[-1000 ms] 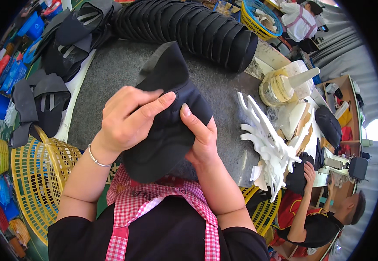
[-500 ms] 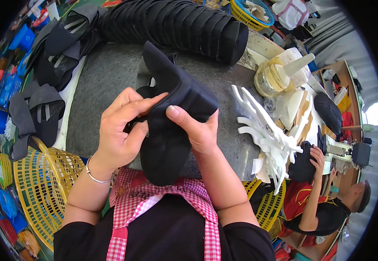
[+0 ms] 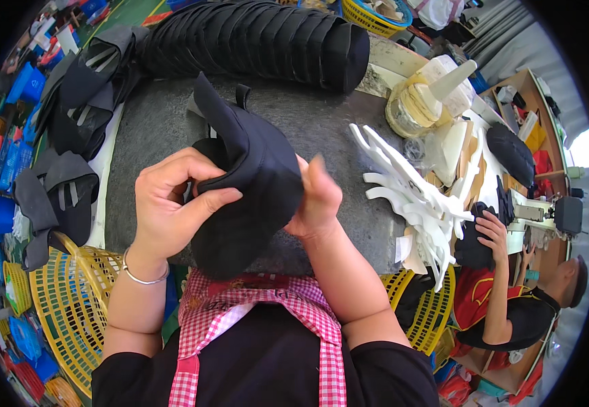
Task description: Inserting white foam liners into black shoe upper components in a factory setting.
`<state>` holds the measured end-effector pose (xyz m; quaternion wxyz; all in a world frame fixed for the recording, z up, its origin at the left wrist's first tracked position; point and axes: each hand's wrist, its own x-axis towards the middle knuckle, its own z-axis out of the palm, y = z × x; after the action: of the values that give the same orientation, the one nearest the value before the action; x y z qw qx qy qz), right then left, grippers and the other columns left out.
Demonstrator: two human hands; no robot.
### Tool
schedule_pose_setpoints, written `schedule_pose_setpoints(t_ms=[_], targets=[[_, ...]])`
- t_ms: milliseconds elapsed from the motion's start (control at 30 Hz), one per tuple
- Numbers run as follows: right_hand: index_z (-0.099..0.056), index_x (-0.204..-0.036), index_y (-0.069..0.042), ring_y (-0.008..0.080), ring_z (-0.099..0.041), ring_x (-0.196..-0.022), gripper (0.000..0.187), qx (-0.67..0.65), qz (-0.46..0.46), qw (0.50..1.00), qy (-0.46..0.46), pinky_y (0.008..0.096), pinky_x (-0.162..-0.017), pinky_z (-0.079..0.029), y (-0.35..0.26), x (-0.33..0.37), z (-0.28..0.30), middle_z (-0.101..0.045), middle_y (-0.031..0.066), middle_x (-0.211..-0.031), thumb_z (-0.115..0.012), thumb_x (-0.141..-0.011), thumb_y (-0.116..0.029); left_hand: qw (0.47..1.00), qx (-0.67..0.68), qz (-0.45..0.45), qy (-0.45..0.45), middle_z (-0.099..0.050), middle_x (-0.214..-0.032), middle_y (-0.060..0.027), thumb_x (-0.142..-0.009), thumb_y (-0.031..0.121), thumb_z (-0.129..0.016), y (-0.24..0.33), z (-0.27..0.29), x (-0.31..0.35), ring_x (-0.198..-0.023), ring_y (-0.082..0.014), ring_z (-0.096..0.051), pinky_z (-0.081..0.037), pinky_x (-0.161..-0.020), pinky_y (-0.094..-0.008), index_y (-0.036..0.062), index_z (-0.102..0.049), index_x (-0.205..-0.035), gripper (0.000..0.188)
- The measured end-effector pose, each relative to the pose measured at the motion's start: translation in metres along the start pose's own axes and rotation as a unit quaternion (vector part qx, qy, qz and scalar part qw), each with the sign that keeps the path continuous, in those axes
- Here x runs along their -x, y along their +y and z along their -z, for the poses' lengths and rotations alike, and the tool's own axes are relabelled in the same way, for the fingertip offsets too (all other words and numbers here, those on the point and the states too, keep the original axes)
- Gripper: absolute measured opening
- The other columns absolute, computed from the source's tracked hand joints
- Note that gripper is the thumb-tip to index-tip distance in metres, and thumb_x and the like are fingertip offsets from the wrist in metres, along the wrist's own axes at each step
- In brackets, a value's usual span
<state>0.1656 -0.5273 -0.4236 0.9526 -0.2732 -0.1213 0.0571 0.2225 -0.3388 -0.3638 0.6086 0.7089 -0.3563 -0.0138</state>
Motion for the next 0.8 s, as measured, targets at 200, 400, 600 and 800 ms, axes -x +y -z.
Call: schedule_pose_setpoints(t_ms=[200,400,600,800], targets=[[-0.042,-0.143,0.004,0.0309,-0.056,-0.126,0.078,-0.148,0.048,0.987,0.029,0.0451,-0.109,-0.044,0.003,-0.018,-0.002,-0.055,0.0205,-0.137,-0.046,-0.098,-0.058,0.994,-0.072,-0.072,-0.052,-0.063,-0.076,-0.0086,-0.075,0.001,-0.077,0.004,0.005,-0.006,-0.064,-0.0205,-0.061,-0.047,-0.061,-0.0307,0.0009,-0.07,-0.087,0.014],[-0.043,-0.143,0.0,0.0278,-0.053,-0.13,0.046,0.121,0.145,0.976,0.112,0.0454,-0.111,-0.041,-0.011,-0.028,-0.029,-0.054,0.0148,-0.141,-0.043,-0.107,-0.029,0.985,-0.158,-0.022,-0.07,-0.062,-0.086,-0.0115,-0.08,0.0,-0.07,-0.001,0.029,-0.019,-0.076,-0.022,-0.061,-0.047,-0.069,-0.0303,-0.0015,-0.067,-0.093,0.013],[-0.055,-0.132,-0.001,0.021,-0.063,-0.115,0.038,0.075,0.163,0.97,0.164,0.0374,-0.098,-0.051,-0.001,-0.03,-0.046,-0.064,0.0111,-0.126,-0.05,-0.106,-0.028,0.913,-0.238,-0.323,0.079,-0.061,-0.099,-0.0112,-0.075,0.001,-0.075,-0.007,0.004,-0.023,-0.089,-0.029,-0.062,-0.052,-0.076,-0.0374,0.0034,-0.069,-0.103,0.029],[-0.055,-0.131,-0.001,0.0208,-0.063,-0.112,0.036,0.043,0.163,0.97,0.176,0.0374,-0.097,-0.051,-0.002,-0.022,-0.047,-0.065,0.0107,-0.122,-0.051,-0.105,-0.025,0.927,-0.231,-0.259,0.143,-0.066,-0.089,-0.0099,-0.072,0.001,-0.081,-0.024,-0.025,-0.024,-0.077,-0.0256,-0.065,-0.054,-0.067,-0.0332,0.0023,-0.07,-0.101,0.031]])
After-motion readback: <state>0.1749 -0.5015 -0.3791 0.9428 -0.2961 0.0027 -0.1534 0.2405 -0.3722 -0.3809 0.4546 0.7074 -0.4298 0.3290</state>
